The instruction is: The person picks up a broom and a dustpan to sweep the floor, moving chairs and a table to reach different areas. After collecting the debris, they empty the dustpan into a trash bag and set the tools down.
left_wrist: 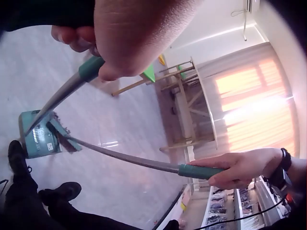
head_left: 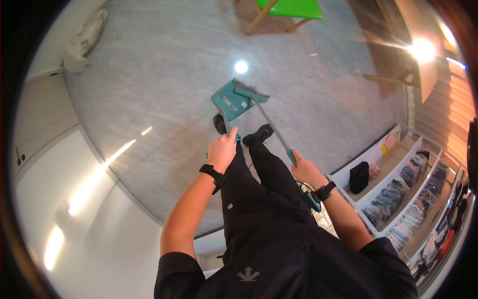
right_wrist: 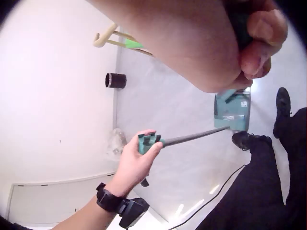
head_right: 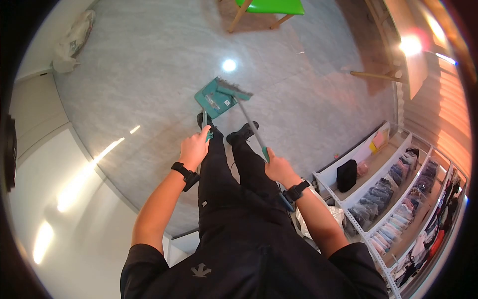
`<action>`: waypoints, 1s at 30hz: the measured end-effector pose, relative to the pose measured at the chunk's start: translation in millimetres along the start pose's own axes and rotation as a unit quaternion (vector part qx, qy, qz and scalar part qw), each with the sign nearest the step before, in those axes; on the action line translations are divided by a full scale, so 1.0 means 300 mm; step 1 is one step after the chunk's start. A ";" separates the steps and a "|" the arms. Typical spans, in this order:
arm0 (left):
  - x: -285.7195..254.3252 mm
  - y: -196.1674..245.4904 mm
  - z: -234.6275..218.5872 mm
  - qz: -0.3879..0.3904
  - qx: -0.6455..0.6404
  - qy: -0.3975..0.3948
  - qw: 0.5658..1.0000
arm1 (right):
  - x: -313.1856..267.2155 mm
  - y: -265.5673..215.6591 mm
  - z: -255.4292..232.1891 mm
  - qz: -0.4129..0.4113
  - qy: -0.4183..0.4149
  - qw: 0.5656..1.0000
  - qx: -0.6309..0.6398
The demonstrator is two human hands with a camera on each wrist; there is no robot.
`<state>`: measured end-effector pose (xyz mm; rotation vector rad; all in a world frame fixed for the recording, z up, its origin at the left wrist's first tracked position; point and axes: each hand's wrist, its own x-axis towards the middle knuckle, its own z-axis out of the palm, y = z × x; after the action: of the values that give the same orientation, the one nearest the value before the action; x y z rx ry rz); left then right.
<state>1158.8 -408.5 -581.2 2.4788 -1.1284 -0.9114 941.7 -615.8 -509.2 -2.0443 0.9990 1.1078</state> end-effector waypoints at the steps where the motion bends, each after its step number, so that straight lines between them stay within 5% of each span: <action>1: 0.005 0.000 -0.002 0.001 0.006 -0.004 1.000 | -0.015 -0.021 -0.032 -0.017 -0.021 1.000 0.000; 9: -0.013 -0.007 -0.006 -0.017 -0.001 0.005 1.000 | -0.052 0.042 -0.241 -0.070 0.042 0.991 0.103; 11: -0.033 -0.016 -0.008 -0.015 -0.007 0.008 1.000 | -0.111 -0.002 -0.337 0.089 0.007 0.985 0.147; 13: -0.053 -0.021 -0.019 -0.069 -0.027 0.025 0.997 | -0.111 -0.041 -0.362 0.141 -0.026 0.977 0.159; 19: -0.051 -0.049 -0.048 -0.084 -0.012 0.013 0.996 | 0.099 -0.007 -0.137 0.046 0.039 0.993 0.102; 23: -0.035 -0.067 -0.039 -0.081 -0.004 0.012 0.997 | 0.063 -0.146 -0.131 0.041 -0.020 0.998 0.044; 26: -0.024 -0.087 -0.029 -0.077 -0.021 0.038 0.996 | 0.037 -0.161 -0.136 -0.024 -0.040 0.998 -0.039; 28: -0.031 -0.106 -0.033 -0.083 -0.032 0.029 0.996 | 0.063 -0.076 -0.120 -0.153 0.020 0.988 -0.001; 29: -0.044 -0.119 -0.028 -0.082 -0.033 0.031 0.996 | 0.032 -0.081 -0.158 -0.153 0.022 0.988 -0.003; 30: -0.058 -0.138 -0.023 -0.072 -0.041 0.042 0.996 | -0.009 -0.112 -0.225 -0.047 -0.054 0.991 0.109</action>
<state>1178.6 -368.2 -588.0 2.5314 -0.8789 -0.8642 996.7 -649.5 -470.0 -1.8180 0.9169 1.0022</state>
